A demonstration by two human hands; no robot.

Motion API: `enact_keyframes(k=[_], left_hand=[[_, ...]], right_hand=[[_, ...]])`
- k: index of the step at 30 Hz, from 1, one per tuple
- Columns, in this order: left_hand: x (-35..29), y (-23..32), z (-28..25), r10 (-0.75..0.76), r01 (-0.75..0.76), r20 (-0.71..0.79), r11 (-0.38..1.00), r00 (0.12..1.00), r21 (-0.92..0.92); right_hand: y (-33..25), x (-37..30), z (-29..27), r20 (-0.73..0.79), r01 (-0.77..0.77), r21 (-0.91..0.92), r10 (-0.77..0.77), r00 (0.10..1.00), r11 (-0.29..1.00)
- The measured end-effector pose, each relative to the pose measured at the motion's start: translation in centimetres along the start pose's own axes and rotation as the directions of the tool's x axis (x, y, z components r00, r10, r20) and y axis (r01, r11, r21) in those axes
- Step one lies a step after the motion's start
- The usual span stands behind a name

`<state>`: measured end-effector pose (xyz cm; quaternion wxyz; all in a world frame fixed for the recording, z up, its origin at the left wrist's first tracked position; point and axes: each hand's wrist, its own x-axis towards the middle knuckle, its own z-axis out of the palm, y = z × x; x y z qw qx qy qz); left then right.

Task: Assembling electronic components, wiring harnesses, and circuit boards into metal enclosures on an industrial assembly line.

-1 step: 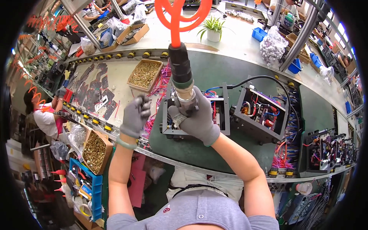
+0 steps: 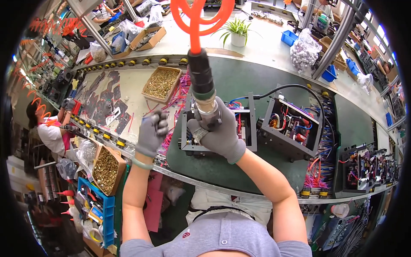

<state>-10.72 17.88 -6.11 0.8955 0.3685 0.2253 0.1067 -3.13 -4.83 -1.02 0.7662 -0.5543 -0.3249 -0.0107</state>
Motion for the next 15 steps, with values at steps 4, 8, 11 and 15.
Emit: enact_keyframes(k=[4, 8, 11, 15], left_hand=[[-1.6, -4.2, -5.1, -0.124, 0.127, 0.029, 0.986, 0.992, -0.105], [-5.4, -6.9, -5.7, -0.123, 0.116, -0.103, 0.991, 0.987, -0.073], [-8.2, -8.3, -4.7, -0.137, 0.122, -0.062, 0.973, 0.989, -0.196], [-12.0, -11.4, -3.6, -0.223, 0.221, 0.015, 0.946, 0.975, -0.238]], right_hand=[[-0.1, -0.1, -0.5, 0.085, -0.064, -0.073, 0.07, 0.994, 0.995], [-0.2, -0.3, -1.1, 0.127, -0.043, 0.032, 0.039, 0.991, 0.999], [-0.4, -0.4, -1.5, 0.171, -0.064, 0.052, 0.055, 0.984, 0.997], [-3.1, -0.7, -1.0, 0.169, -0.109, 0.114, 0.089, 0.982, 0.988]])
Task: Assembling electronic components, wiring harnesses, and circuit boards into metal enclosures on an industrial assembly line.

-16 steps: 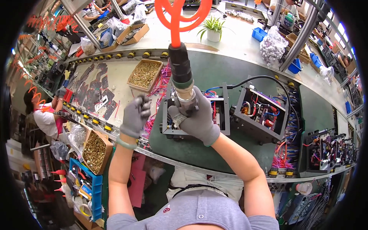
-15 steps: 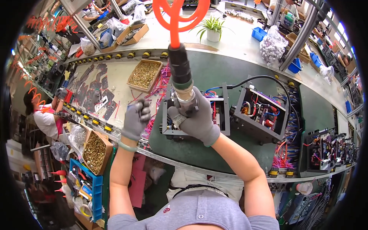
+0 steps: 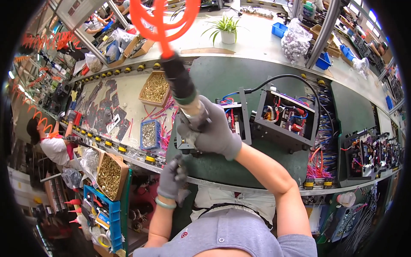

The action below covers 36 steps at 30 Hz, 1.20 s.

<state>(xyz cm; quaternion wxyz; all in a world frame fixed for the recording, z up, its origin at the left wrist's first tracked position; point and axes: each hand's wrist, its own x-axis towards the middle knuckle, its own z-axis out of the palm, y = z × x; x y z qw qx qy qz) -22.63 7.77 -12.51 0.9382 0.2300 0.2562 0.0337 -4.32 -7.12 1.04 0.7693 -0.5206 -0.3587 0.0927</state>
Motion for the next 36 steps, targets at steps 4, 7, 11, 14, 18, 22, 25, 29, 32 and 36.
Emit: enact_keyframes(k=[4, 7, 11, 14, 18, 22, 25, 29, 32, 36], left_hand=[[-0.4, -5.8, 2.0, -0.251, 0.198, 0.184, 0.943, 0.95, 0.267], [0.7, -9.6, 9.1, -0.332, 0.295, 0.053, 0.892, 0.942, 0.342], [2.3, -12.0, 9.8, -0.459, 0.387, 0.162, 0.856, 0.873, 0.341], [2.5, -12.7, 10.6, -0.578, 0.431, 0.276, 0.785, 0.768, 0.446], [1.2, -14.3, 14.3, -0.599, 0.443, 0.277, 0.769, 0.752, 0.461], [1.6, -15.8, 13.3, -0.62, 0.514, 0.386, 0.784, 0.683, 0.349], [1.2, -15.8, 14.6, -0.63, 0.561, 0.279, 0.775, 0.725, 0.292], [1.4, -15.0, 15.9, -0.634, 0.58, 0.129, 0.758, 0.763, 0.298], [1.7, -15.2, 15.0, -0.656, 0.605, 0.312, 0.755, 0.687, 0.254], [1.7, -16.1, 15.2, -0.634, 0.648, 0.387, 0.753, 0.67, 0.112]], right_hand=[[-4.5, -2.8, -2.2, 0.0, 0.075, 0.156, -0.076, 0.997, 0.985], [-6.6, -6.5, -5.0, -0.037, 0.203, -0.016, -0.203, 0.978, 0.979], [-7.7, -11.9, -5.4, -0.424, 0.174, -0.017, -0.164, 0.891, 0.985], [-8.2, -15.0, -7.4, -0.543, 0.175, -0.015, -0.155, 0.825, 0.984], [-9.1, -17.6, -8.8, -0.65, 0.193, -0.04, -0.172, 0.74, 0.98], [-9.7, -18.4, -9.3, -0.652, 0.23, -0.03, -0.194, 0.733, 0.973], [-9.5, -18.4, -9.4, -0.65, 0.239, -0.006, -0.185, 0.737, 0.971], [-9.3, -17.9, -9.5, -0.658, 0.272, 0.0, -0.204, 0.724, 0.962], [-8.3, -18.2, -10.6, -0.576, 0.429, 0.059, -0.321, 0.752, 0.901], [-8.3, -17.5, -12.1, -0.413, 0.494, 0.126, -0.407, 0.815, 0.86]])
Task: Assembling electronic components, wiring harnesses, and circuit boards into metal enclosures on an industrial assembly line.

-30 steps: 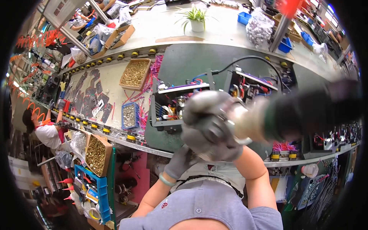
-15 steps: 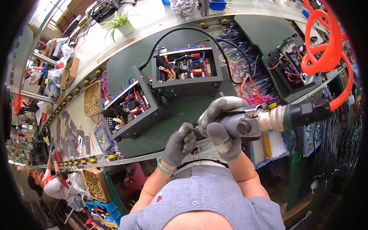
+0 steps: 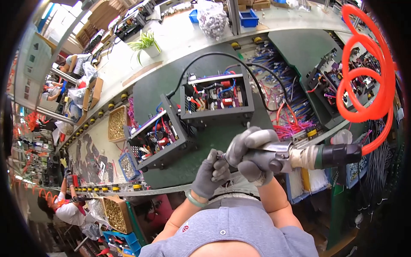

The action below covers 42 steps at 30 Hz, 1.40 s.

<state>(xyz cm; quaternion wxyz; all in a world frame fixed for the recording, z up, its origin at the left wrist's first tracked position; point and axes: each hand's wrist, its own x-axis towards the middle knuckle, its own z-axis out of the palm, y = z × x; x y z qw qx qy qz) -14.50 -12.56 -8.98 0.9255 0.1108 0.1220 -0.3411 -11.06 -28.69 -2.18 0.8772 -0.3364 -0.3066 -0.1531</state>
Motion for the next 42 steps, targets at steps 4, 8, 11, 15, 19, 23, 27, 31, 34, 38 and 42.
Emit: enact_keyframes(k=[4, 8, 11, 15, 19, 23, 27, 31, 34, 38, 42], left_hand=[[0.5, -0.6, 0.9, 0.036, -0.038, -0.072, 0.999, 0.997, -0.019], [0.6, -0.7, 2.7, 0.564, -0.455, 0.011, 0.654, 0.825, 0.604], [0.3, 0.9, 3.4, 0.592, -0.474, 0.096, 0.526, 0.8, 0.706], [1.5, 5.7, 4.5, 0.577, -0.53, 0.437, -0.008, 0.69, 0.848], [5.6, 15.5, 10.4, 0.624, -0.123, 0.344, -0.37, 0.701, 0.921], [11.4, 19.4, 8.4, 0.273, -0.13, 0.17, -0.158, 0.947, 0.979], [13.9, 17.0, 11.2, 0.09, 0.065, -0.043, -0.263, 0.995, 0.963], [14.3, 17.2, 13.2, 0.057, 0.064, -0.04, -0.523, 0.998, 0.85], [14.0, 16.5, 15.1, 0.063, 0.055, 0.097, -0.995, 0.993, 0.082], [14.3, 15.1, 15.6, 0.115, 0.102, -0.055, -0.975, 0.992, -0.196], [12.1, 18.6, 15.7, 0.033, 0.026, 0.01, -0.896, 0.999, 0.443]], right_hand=[[-0.1, -0.2, 0.0, -0.073, 0.003, -0.038, -0.006, 0.997, 0.999], [-0.2, 1.2, 3.3, -0.446, 0.012, -0.179, -0.092, 0.89, 0.984], [-0.2, 2.6, 4.2, -0.583, -0.019, -0.162, -0.08, 0.809, 0.987], [-2.5, 4.7, 2.5, -0.516, 0.027, -0.098, -0.074, 0.853, 0.995], [-4.3, 4.9, 1.6, -0.521, 0.156, -0.248, -0.268, 0.811, 0.956], [-4.1, 4.2, 2.2, -0.466, 0.185, -0.202, -0.261, 0.845, 0.962], [-4.5, 3.5, 1.5, -0.469, 0.142, -0.28, -0.264, 0.843, 0.95], [-4.7, 3.5, 1.3, -0.499, 0.139, -0.266, -0.259, 0.827, 0.954], [-4.1, 3.3, 1.5, -0.529, 0.083, -0.214, -0.186, 0.828, 0.973], [-3.8, 2.8, 1.0, -0.51, 0.049, -0.203, -0.148, 0.848, 0.978], [-4.1, 2.2, -0.1, -0.531, 0.029, -0.207, -0.137, 0.836, 0.978]])
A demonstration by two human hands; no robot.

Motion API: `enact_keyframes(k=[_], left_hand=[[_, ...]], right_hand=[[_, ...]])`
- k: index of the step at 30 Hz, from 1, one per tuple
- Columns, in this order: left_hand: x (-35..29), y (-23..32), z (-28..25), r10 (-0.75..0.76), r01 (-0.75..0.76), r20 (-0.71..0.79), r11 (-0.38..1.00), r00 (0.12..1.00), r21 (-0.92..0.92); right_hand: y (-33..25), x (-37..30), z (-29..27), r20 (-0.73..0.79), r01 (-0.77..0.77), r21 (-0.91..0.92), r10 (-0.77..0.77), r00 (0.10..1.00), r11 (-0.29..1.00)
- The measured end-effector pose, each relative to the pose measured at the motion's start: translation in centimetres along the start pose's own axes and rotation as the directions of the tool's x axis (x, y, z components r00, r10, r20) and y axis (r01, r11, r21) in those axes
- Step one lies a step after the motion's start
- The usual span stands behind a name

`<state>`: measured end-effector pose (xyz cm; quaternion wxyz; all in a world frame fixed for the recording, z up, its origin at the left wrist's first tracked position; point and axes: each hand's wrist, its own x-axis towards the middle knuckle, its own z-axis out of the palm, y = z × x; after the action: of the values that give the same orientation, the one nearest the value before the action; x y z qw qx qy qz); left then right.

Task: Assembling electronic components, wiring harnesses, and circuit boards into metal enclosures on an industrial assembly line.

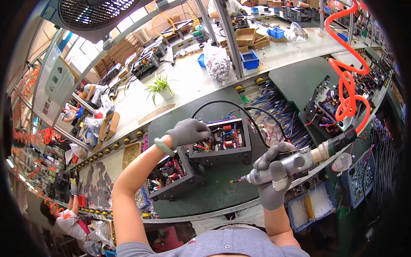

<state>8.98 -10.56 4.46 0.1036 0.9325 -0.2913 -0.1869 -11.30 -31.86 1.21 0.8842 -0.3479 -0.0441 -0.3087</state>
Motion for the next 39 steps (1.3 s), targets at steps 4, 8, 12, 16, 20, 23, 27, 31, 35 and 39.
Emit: enact_keyframes(k=[4, 8, 12, 16, 20, 23, 27, 31, 35, 39], left_hand=[[-2.4, -4.0, 3.0, 0.132, -0.134, -0.055, 0.99, 0.99, -0.047], [-3.1, -2.6, 5.3, 0.188, -0.158, -0.314, 0.981, 0.931, 0.116], [-2.0, 0.7, 3.1, 0.146, -0.131, 0.005, 0.867, 0.989, 0.481], [0.5, 2.5, 1.3, 0.004, -0.095, 0.155, 0.81, 0.988, 0.579], [1.8, 3.9, 0.9, -0.085, -0.078, 0.227, 0.776, 0.97, 0.626], [1.4, 3.4, 1.5, -0.09, -0.073, 0.213, 0.756, 0.973, 0.651], [1.9, 3.6, 1.2, -0.062, -0.094, 0.219, 0.767, 0.974, 0.635], [3.3, 4.0, 1.3, -0.04, -0.158, 0.276, 0.736, 0.96, 0.658], [2.7, 0.4, 2.8, -0.052, -0.046, 0.163, 0.837, 0.985, 0.546], [1.8, -1.8, 4.9, 0.161, -0.093, -0.168, 0.931, 0.973, 0.352]], right_hand=[[0.0, 0.8, -0.2, -0.052, 0.029, 0.008, -0.028, 0.998, 1.0], [0.6, 1.4, 0.7, -0.056, 0.012, 0.088, -0.007, 0.998, 0.996], [1.2, 2.1, 1.4, 0.013, 0.027, 0.022, -0.028, 1.0, 0.999], [2.7, 4.5, 3.1, 0.112, -0.009, 0.091, -0.001, 0.994, 0.996], [4.7, 7.4, 4.4, 0.081, -0.072, 0.038, 0.069, 0.994, 0.997], [6.3, 8.2, 3.2, 0.113, -0.117, -0.048, 0.122, 0.986, 0.992], [7.3, 7.9, 3.3, 0.063, -0.138, 0.017, 0.137, 0.989, 0.99], [8.3, 8.2, 3.6, 0.095, -0.082, 0.051, 0.077, 0.992, 0.995], [9.8, 9.3, 3.6, 0.121, -0.093, 0.049, 0.087, 0.989, 0.994], [13.9, 11.1, 2.5, 0.149, -0.082, -0.017, 0.084, 0.985, 0.996]])
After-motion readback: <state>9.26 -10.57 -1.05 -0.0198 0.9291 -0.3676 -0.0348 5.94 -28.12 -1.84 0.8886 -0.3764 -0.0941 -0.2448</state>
